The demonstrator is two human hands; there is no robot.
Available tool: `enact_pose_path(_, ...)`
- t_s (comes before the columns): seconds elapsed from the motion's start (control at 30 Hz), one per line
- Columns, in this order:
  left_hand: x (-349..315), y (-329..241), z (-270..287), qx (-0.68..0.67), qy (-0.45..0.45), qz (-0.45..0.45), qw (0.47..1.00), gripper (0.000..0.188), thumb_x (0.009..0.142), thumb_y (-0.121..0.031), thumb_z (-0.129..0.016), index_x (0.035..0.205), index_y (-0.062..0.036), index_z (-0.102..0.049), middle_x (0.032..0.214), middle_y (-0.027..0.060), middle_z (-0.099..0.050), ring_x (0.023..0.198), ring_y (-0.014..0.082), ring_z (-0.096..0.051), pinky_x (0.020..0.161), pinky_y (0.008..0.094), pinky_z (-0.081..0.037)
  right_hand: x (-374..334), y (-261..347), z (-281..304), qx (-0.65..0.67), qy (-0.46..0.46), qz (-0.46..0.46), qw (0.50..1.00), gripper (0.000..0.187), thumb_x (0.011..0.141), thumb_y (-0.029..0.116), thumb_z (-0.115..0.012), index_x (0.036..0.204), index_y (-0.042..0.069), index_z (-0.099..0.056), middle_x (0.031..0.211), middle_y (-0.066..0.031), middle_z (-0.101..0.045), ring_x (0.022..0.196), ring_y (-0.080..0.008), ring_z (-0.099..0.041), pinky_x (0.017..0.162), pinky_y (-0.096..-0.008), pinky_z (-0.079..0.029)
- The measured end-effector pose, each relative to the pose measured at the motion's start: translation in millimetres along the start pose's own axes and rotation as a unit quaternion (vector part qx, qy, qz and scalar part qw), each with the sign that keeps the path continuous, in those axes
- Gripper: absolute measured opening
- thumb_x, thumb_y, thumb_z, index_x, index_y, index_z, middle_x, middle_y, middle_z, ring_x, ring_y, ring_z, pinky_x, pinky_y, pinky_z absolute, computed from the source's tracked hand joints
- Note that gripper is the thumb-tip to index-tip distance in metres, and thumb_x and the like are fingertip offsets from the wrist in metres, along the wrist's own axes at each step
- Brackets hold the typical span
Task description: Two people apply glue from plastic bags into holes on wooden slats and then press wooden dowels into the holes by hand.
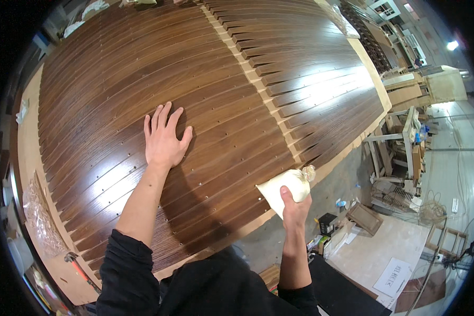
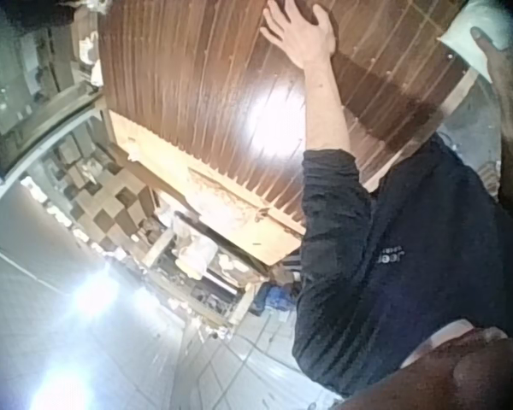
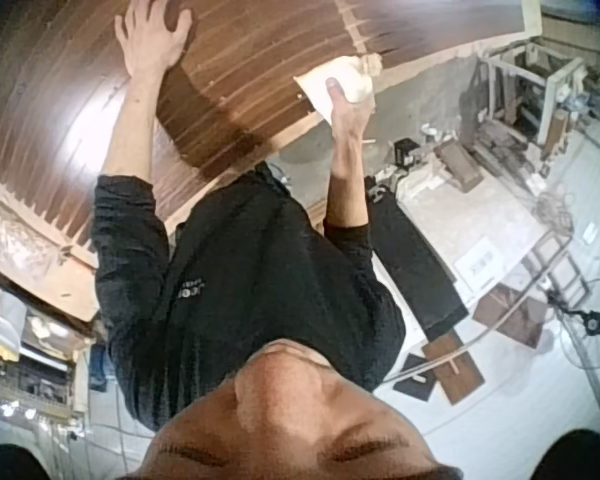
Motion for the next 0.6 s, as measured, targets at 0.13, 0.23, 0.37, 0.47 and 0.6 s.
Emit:
enact_pose_path(0.13, 0.1, 1.3, -4.1, 0.002, 0.004, 0.0, 1.0, 0.058, 0.099, -0.046, -0.059, 0.151, -0.0209, -0.052, 0.165, 0.0084, -0.037, 0.157, 0.0254, -0.027, 0.131, 0.05, -0.013, 2.8, -6.4, -5.0, -0.033, 0.003, 0.002, 0.999, 0.042, 0.087, 0.003, -0.078, 0.127, -0.003, -0.065, 0.113, -0.0094, -0.072, 0.103, -0.0178, -0.068, 0.094, -0.0319, -0.054)
enact_pose_path(0.23, 2.4, -1.8, 4.1, -0.003, -0.004, -0.003, 1.0, 0.058, 0.099, -0.045, -0.059, 0.151, -0.0205, -0.052, 0.165, 0.0087, -0.037, 0.157, 0.0253, -0.027, 0.131, 0.0501, -0.013, 1.0, 8.6, -4.0, -0.046, 0.001, 0.012, 0.999, 0.043, 0.087, 0.003, -0.079, 0.127, -0.003, -0.064, 0.113, -0.0095, -0.072, 0.102, -0.0177, -0.068, 0.094, -0.032, -0.054)
enact_pose_path(0.37, 3.2, -2.1, 1.0, -0.002, -0.006, -0.005, 1.0, 0.058, 0.099, -0.045, -0.059, 0.151, -0.0202, -0.052, 0.165, 0.0089, -0.038, 0.157, 0.0252, -0.027, 0.131, 0.0503, -0.014, 5.0, 10.1, 3.2, -0.001, -0.024, 0.008, 1.0, 0.045, 0.086, 0.003, -0.078, 0.128, -0.004, -0.063, 0.115, -0.0097, -0.071, 0.103, -0.0176, -0.067, 0.093, -0.0317, -0.053)
enact_pose_path(0.47, 2.0, 0.5, 0.0, -0.002, -0.006, -0.006, 1.0, 0.058, 0.099, -0.045, -0.06, 0.15, -0.0198, -0.052, 0.164, 0.009, -0.038, 0.156, 0.0252, -0.027, 0.131, 0.0503, -0.014, 9.8, 17.4, -8.1, 0.02, -0.006, -0.003, 1.0, 0.045, 0.091, 0.001, -0.072, 0.135, -0.005, -0.059, 0.12, -0.0099, -0.068, 0.11, -0.0202, -0.065, 0.098, -0.033, -0.051)
enact_pose_path(0.6, 0.3, -0.4, 0.8, -0.008, -0.014, -0.008, 1.0, 0.057, 0.098, -0.045, -0.06, 0.149, -0.0196, -0.053, 0.164, 0.009, -0.039, 0.156, 0.0255, -0.028, 0.131, 0.0503, -0.014, 17.9, 15.4, -22.7, 0.031, 0.004, 0.015, 0.999, 0.046, 0.087, 0.002, -0.078, 0.13, -0.004, -0.062, 0.117, -0.0098, -0.07, 0.106, -0.0181, -0.067, 0.094, -0.0312, -0.053)
Point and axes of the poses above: each hand's wrist, its own x-axis towards the middle knuckle, its own z-axis out of the back of the hand, y = z × x, the point moved 8 cm from there along x, towards the middle knuckle
